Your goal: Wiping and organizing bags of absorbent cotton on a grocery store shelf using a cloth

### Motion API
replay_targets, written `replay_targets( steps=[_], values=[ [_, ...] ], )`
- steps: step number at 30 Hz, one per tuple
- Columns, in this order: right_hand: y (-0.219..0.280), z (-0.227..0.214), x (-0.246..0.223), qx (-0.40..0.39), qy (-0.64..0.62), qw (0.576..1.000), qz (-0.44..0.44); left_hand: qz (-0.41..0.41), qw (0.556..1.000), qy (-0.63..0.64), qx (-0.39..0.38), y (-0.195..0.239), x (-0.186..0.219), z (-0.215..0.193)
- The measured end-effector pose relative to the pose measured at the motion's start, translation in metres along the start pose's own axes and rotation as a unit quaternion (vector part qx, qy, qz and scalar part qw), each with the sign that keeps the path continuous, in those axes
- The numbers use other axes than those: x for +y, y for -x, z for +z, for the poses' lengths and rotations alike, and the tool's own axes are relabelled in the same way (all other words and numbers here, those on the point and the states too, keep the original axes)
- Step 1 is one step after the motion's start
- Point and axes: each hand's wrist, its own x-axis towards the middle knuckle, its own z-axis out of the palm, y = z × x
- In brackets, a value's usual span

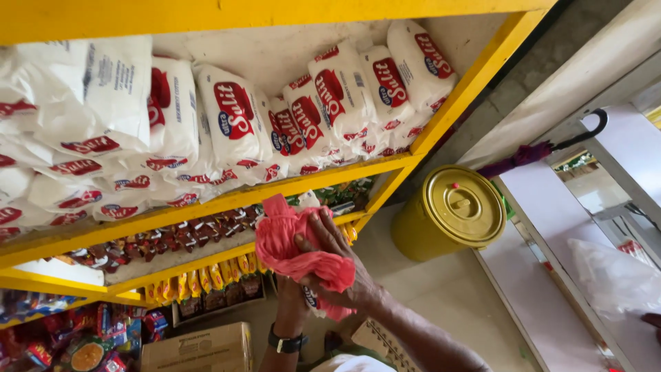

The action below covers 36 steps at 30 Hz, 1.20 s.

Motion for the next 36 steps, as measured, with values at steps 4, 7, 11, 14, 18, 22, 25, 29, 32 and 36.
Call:
replay_targets(
  steps=[4,7,11,14,18,22,25,29,32,36],
  values=[
    [0.008,0.008,-0.01,0.001,-0.004,1.0,0.02,0.013,1.0,-0.001,-0.01,-0.019,-0.027,-0.02],
    [0.026,0.016,-0.017,0.019,0.025,0.999,-0.01,0.015,1.0,0.002,-0.013,-0.025,-0.047,-0.029],
    [0.078,0.044,-0.01,0.042,0.069,0.997,-0.006,0.009,1.0,0.006,-0.009,-0.007,-0.044,-0.008],
    [0.081,0.021,-0.02,-0.048,-0.022,0.998,-0.021,0.001,1.0,0.01,-0.004,-0.001,-0.056,-0.005],
    [0.059,0.018,0.0,-0.024,0.083,0.991,-0.1,-0.01,1.0,0.013,0.005,-0.011,-0.073,-0.005],
    [0.037,0.02,0.023,-0.006,0.067,0.997,-0.029,-0.015,1.0,0.016,0.012,-0.036,-0.091,-0.01],
    [0.02,0.012,0.021,0.037,-0.027,0.998,0.04,-0.019,0.999,0.02,0.02,-0.058,-0.102,-0.022],
    [-0.001,0.001,0.015,0.118,-0.358,0.849,0.37,-0.029,0.999,0.029,0.036,-0.092,-0.106,-0.032],
    [0.043,0.028,0.062,0.076,-0.664,0.642,0.375,0.012,0.999,-0.033,0.019,-0.097,-0.123,-0.048],
    [0.059,0.036,0.054,0.089,-0.65,0.539,0.528,-0.046,0.988,-0.043,0.139,-0.095,-0.13,-0.048]
  ],
)
